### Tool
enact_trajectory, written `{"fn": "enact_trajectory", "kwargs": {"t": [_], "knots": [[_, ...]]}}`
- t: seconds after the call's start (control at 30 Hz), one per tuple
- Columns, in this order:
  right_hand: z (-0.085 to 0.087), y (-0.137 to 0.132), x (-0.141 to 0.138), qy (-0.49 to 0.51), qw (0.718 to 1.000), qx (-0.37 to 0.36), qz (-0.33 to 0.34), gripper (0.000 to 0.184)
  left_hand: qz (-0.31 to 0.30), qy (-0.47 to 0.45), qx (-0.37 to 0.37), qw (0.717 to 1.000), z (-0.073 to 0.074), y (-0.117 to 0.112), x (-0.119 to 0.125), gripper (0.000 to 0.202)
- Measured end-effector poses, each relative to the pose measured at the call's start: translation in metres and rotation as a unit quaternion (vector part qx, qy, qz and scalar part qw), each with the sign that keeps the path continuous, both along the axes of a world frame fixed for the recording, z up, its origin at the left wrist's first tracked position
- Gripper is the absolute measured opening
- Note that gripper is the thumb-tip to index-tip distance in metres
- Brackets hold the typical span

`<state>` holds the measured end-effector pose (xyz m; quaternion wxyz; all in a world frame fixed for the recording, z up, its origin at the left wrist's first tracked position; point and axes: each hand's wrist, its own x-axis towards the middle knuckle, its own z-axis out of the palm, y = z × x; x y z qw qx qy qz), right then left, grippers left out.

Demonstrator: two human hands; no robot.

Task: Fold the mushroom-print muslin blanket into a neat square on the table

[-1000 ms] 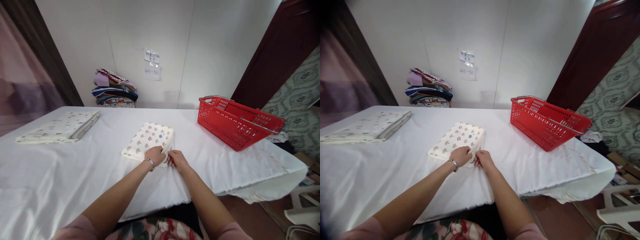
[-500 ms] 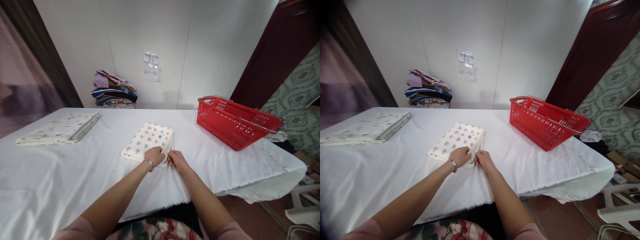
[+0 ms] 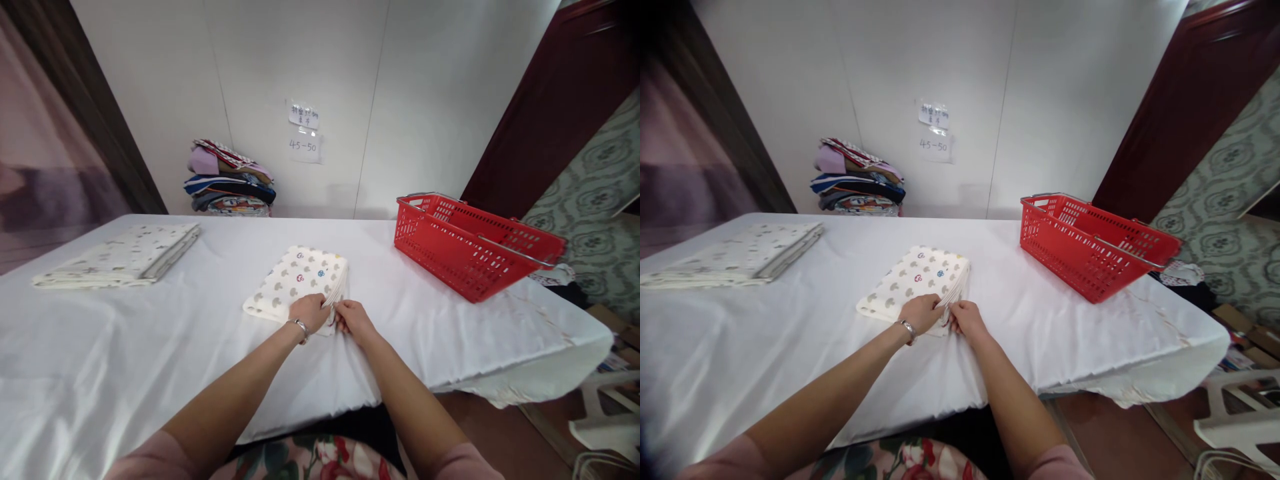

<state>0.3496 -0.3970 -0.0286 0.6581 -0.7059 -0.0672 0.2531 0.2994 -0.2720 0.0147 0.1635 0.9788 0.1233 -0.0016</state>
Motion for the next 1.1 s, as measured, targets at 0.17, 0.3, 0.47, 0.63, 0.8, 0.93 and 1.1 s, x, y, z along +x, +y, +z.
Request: {"fn": "enact_trajectory", "kwargs": {"t": [0.17, 0.3, 0.47, 0.63, 0.8, 0.93, 1.1], "knots": [[-0.0014, 0.0020, 0.0021, 0.002, 1.000, -0.013, -0.001, 0.021, 0.004, 0.007, 0.000, 1.000, 0.0024, -0.0014, -0.0003, 0.026], [-0.0012, 0.0015, 0.0016, 0.001, 1.000, -0.011, -0.003, 0.017, 0.005, 0.011, -0.002, 1.000, 0.0028, -0.0007, -0.0013, 0.024], [0.0015, -0.0024, -0.0007, 0.003, 1.000, 0.002, 0.006, 0.016, 0.006, 0.007, -0.012, 1.000, 0.0015, 0.0020, -0.0010, 0.023], [0.0026, -0.0034, -0.0012, 0.002, 1.000, 0.004, 0.010, 0.018, 0.010, 0.015, -0.014, 1.000, 0.0021, 0.0026, 0.0000, 0.023], [0.0030, -0.0024, -0.0017, -0.001, 1.000, 0.001, 0.009, 0.021, 0.000, 0.016, -0.018, 1.000, 0.0034, 0.0018, -0.0008, 0.023], [0.0061, -0.0011, -0.0028, 0.001, 1.000, -0.006, 0.010, 0.026, -0.001, 0.012, -0.010, 1.000, 0.0026, 0.0007, -0.0015, 0.024], [0.0060, -0.0001, -0.0028, -0.003, 1.000, -0.017, 0.008, 0.024, 0.001, 0.012, -0.016, 1.000, 0.0016, 0.0017, 0.0002, 0.023]]}}
